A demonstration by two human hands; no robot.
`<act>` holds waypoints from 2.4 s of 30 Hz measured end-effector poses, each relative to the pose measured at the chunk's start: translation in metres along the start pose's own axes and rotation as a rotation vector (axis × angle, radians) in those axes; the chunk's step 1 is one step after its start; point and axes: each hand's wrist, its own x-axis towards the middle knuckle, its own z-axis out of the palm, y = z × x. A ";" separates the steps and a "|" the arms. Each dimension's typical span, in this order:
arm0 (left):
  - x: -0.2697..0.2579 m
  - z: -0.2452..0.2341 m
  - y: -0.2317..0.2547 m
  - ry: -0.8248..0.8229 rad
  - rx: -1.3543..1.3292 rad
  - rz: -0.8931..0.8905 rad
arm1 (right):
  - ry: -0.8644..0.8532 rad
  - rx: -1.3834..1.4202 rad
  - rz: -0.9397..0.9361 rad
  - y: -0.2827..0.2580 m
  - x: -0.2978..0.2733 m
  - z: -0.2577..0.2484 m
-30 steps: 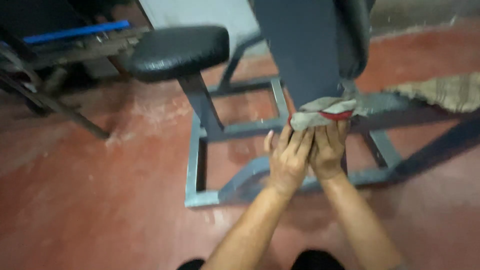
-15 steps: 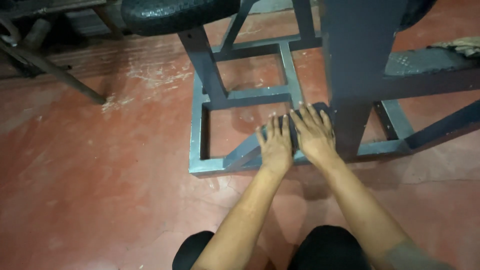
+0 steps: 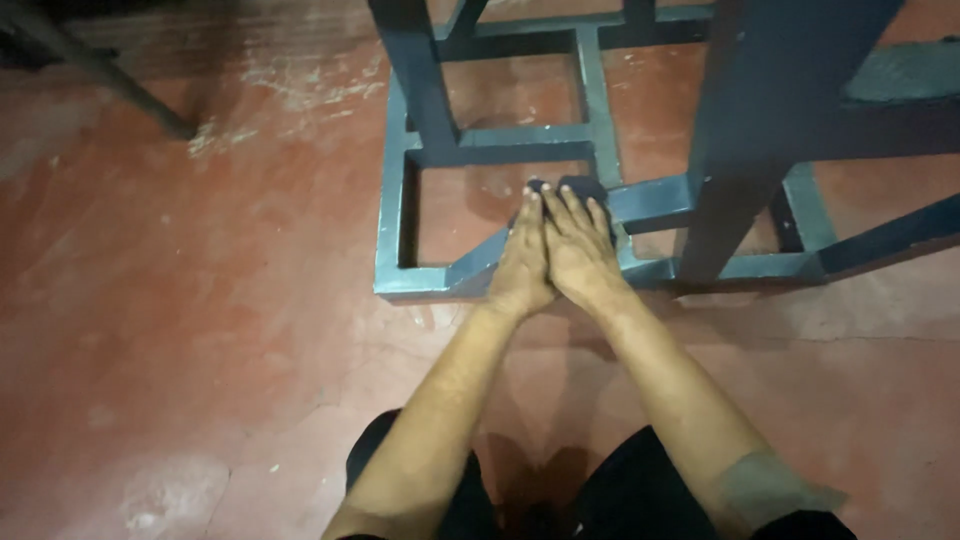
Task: Cleaning weight machine frames and parts using a cloth.
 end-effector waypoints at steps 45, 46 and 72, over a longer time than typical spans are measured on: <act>-0.034 0.030 -0.056 -0.177 0.763 -0.066 | -0.252 -0.445 -0.191 -0.053 0.020 0.098; -0.031 0.027 -0.049 -0.174 0.766 -0.068 | -0.249 -0.445 -0.196 -0.047 0.018 0.101; -0.040 0.017 -0.040 -0.311 0.996 -0.052 | -0.146 -0.390 -0.170 -0.053 0.011 0.111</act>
